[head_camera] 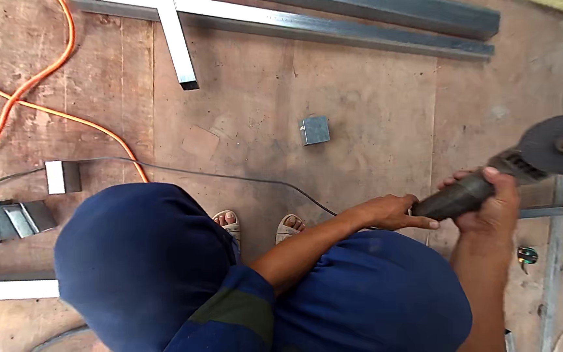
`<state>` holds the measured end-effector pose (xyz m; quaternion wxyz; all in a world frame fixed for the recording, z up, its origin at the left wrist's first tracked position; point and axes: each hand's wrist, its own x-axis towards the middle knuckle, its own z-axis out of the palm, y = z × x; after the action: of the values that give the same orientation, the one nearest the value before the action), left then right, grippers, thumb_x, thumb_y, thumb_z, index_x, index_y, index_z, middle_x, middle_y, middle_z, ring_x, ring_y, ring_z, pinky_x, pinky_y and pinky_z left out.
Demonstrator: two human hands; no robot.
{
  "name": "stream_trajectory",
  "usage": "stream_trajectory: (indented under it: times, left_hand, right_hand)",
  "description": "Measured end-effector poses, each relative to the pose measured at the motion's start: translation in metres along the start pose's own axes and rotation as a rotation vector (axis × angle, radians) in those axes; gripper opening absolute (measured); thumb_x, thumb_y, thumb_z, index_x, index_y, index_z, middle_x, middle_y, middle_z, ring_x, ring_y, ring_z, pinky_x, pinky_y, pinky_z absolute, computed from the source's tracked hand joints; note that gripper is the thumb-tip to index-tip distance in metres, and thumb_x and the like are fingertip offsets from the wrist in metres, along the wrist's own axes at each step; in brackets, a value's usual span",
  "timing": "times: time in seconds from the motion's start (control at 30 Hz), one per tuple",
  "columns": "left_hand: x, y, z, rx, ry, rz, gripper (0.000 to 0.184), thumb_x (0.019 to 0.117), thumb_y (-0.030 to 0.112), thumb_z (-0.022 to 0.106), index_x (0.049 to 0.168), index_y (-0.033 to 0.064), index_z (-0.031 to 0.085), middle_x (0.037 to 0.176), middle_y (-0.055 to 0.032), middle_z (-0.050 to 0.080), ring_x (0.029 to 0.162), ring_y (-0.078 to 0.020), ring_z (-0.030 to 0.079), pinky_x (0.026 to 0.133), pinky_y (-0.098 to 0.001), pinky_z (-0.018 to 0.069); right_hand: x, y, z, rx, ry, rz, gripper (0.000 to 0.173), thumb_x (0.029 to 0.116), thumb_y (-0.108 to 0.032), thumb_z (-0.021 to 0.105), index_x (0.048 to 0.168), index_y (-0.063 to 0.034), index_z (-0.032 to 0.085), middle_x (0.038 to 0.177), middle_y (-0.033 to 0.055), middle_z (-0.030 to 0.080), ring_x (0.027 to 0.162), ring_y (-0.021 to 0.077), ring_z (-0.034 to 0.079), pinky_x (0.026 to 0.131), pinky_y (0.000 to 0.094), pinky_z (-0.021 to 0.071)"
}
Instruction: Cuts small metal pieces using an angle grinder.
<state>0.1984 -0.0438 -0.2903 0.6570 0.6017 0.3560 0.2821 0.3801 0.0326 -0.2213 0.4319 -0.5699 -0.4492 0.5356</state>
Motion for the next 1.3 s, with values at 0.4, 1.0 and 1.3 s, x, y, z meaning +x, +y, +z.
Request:
stream_trajectory:
  times: [0.4, 1.0, 1.3]
  left_hand:
    - [-0.009, -0.075, -0.009, -0.31, 0.27, -0.08, 0.04, 0.1001, 0.029, 0.07, 0.127, -0.0008, 0.066, 0.112, -0.0145, 0.074, 0.096, -0.0212, 0.073, 0.092, -0.0422, 0.0599]
    - [-0.037, -0.146, -0.026, 0.004, 0.786, -0.448, 0.013, 0.0952, 0.017, 0.071, 0.103, 0.0065, 0.07, 0.082, -0.0079, 0.071, 0.069, -0.0207, 0.069, 0.065, -0.0441, 0.0604]
    - [-0.022, -0.15, -0.013, -0.008, 0.789, -0.429, 0.012, 0.0954, 0.015, 0.07, 0.1, 0.0051, 0.068, 0.082, -0.0079, 0.069, 0.069, -0.019, 0.069, 0.066, -0.0401, 0.0608]
  right_hand:
    - [0.032, 0.039, 0.04, 0.102, 0.34, 0.127, 0.024, 0.1017, -0.027, 0.061, 0.118, -0.0106, 0.053, 0.085, 0.0059, 0.066, 0.074, 0.0221, 0.07, 0.072, 0.0446, 0.0632]
    - [0.077, 0.175, 0.149, 0.214, 0.291, 0.396, 0.045, 0.0926, -0.022, 0.075, 0.127, -0.0026, 0.053, 0.094, 0.0145, 0.068, 0.074, 0.0262, 0.071, 0.069, 0.0442, 0.0646]
    - [0.076, 0.176, 0.133, 0.176, 0.264, 0.336, 0.044, 0.0921, -0.023, 0.076, 0.124, -0.0018, 0.054, 0.09, 0.0159, 0.069, 0.073, 0.0292, 0.073, 0.07, 0.0476, 0.0653]
